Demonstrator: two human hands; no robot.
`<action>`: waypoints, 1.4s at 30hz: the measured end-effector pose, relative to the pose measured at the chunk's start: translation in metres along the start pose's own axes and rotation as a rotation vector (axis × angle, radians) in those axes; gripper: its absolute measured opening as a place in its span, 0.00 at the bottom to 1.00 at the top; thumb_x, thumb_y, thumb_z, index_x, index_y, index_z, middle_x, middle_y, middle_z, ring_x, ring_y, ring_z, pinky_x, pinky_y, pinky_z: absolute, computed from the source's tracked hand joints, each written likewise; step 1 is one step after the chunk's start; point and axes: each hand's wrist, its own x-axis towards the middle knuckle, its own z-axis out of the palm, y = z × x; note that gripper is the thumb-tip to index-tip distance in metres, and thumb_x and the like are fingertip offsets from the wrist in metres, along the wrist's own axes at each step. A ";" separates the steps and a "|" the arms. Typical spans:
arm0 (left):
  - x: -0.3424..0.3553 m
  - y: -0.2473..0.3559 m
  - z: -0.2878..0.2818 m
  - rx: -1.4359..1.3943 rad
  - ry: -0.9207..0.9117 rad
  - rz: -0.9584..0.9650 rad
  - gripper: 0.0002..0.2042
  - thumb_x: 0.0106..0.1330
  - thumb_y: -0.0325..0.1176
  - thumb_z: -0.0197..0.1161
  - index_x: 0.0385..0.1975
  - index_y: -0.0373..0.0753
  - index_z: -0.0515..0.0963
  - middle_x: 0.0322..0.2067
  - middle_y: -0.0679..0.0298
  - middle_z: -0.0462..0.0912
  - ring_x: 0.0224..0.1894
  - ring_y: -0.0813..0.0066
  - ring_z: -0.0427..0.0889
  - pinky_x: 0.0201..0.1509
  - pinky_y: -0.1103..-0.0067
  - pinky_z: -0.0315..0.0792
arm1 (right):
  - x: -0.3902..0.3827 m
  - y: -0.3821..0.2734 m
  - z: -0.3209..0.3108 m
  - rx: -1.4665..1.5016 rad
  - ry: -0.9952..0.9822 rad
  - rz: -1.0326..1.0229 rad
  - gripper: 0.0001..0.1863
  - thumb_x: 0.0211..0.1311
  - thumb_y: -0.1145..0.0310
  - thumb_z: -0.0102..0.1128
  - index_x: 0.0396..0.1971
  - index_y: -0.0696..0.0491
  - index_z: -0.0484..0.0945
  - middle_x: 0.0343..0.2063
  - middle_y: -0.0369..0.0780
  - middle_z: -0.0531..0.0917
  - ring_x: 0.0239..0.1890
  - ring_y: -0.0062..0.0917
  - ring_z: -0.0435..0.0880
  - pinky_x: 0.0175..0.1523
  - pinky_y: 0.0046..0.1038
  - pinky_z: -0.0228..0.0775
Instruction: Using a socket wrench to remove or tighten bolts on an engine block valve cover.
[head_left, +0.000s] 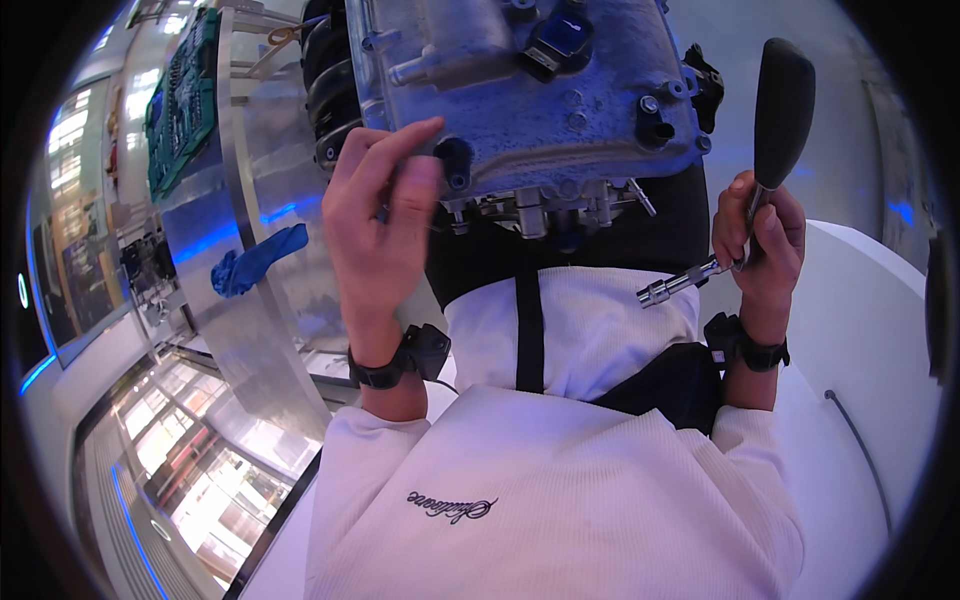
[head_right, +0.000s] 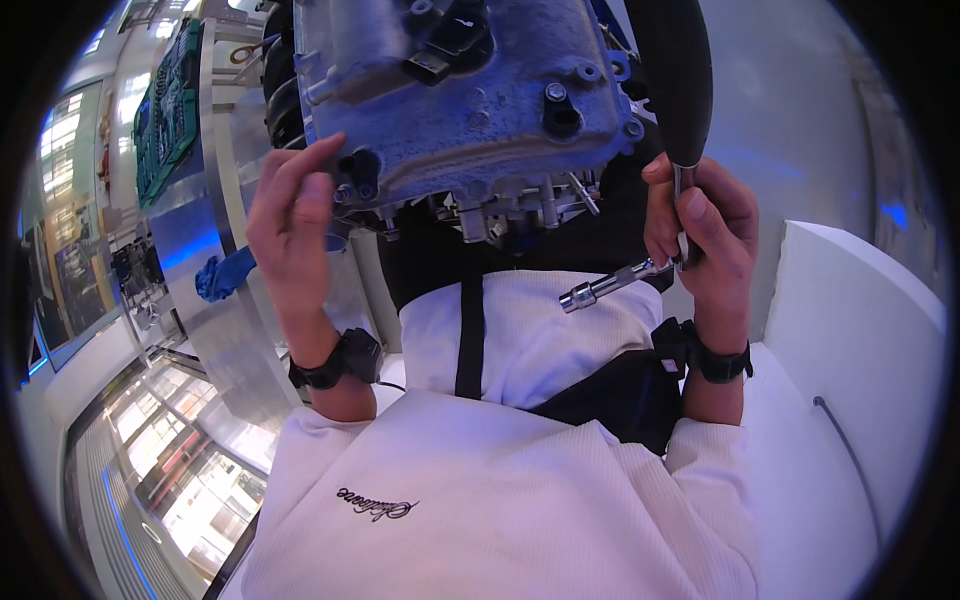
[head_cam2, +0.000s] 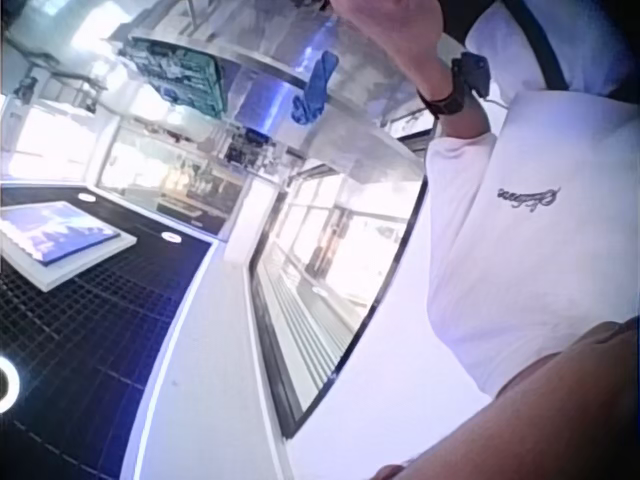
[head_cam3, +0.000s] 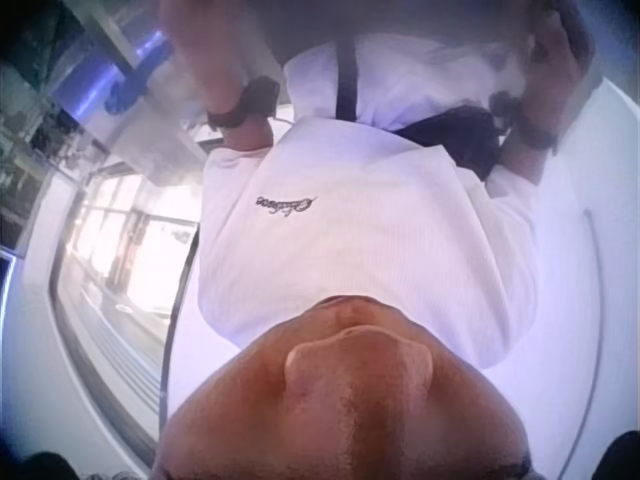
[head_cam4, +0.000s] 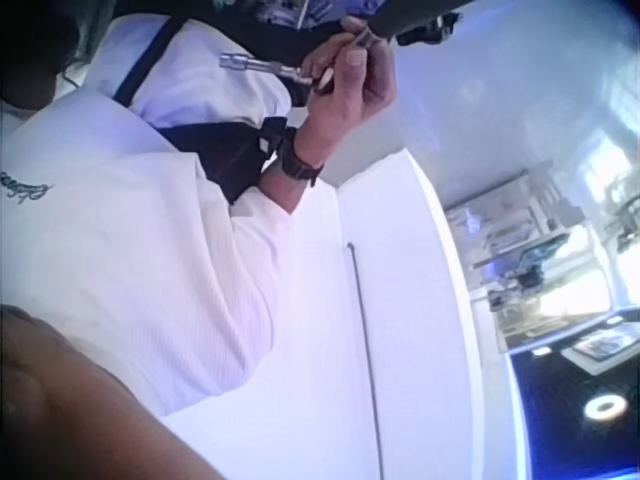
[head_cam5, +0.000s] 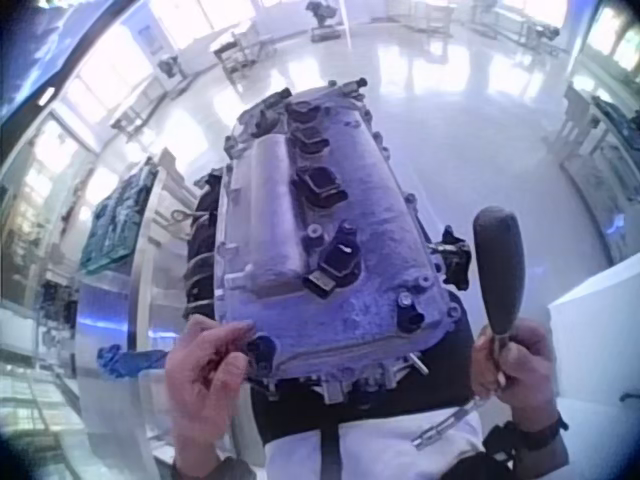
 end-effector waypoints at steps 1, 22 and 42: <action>0.001 0.005 0.003 0.093 -0.006 0.008 0.11 0.53 0.19 0.66 0.37 0.35 0.81 0.28 0.65 0.74 0.23 0.84 0.69 0.25 0.86 0.63 | 0.001 0.000 0.000 -0.009 -0.025 -0.010 0.22 0.68 0.56 0.50 0.45 0.64 0.69 0.17 0.34 0.67 0.15 0.14 0.62 0.17 0.16 0.57; 0.010 -0.023 0.004 0.058 0.252 0.550 0.05 0.53 0.16 0.64 0.28 0.31 0.82 0.26 0.66 0.79 0.25 0.80 0.76 0.28 0.86 0.70 | 0.005 0.000 0.005 0.015 0.121 -0.003 0.22 0.69 0.59 0.49 0.47 0.67 0.72 0.18 0.34 0.68 0.15 0.13 0.65 0.19 0.17 0.59; 0.017 -0.007 -0.003 0.294 -0.125 0.236 0.12 0.46 0.26 0.70 0.33 0.41 0.81 0.21 0.64 0.73 0.24 0.68 0.74 0.26 0.78 0.68 | 0.001 0.002 -0.006 0.029 0.134 0.034 0.23 0.67 0.56 0.52 0.44 0.64 0.72 0.17 0.35 0.68 0.14 0.14 0.64 0.17 0.18 0.59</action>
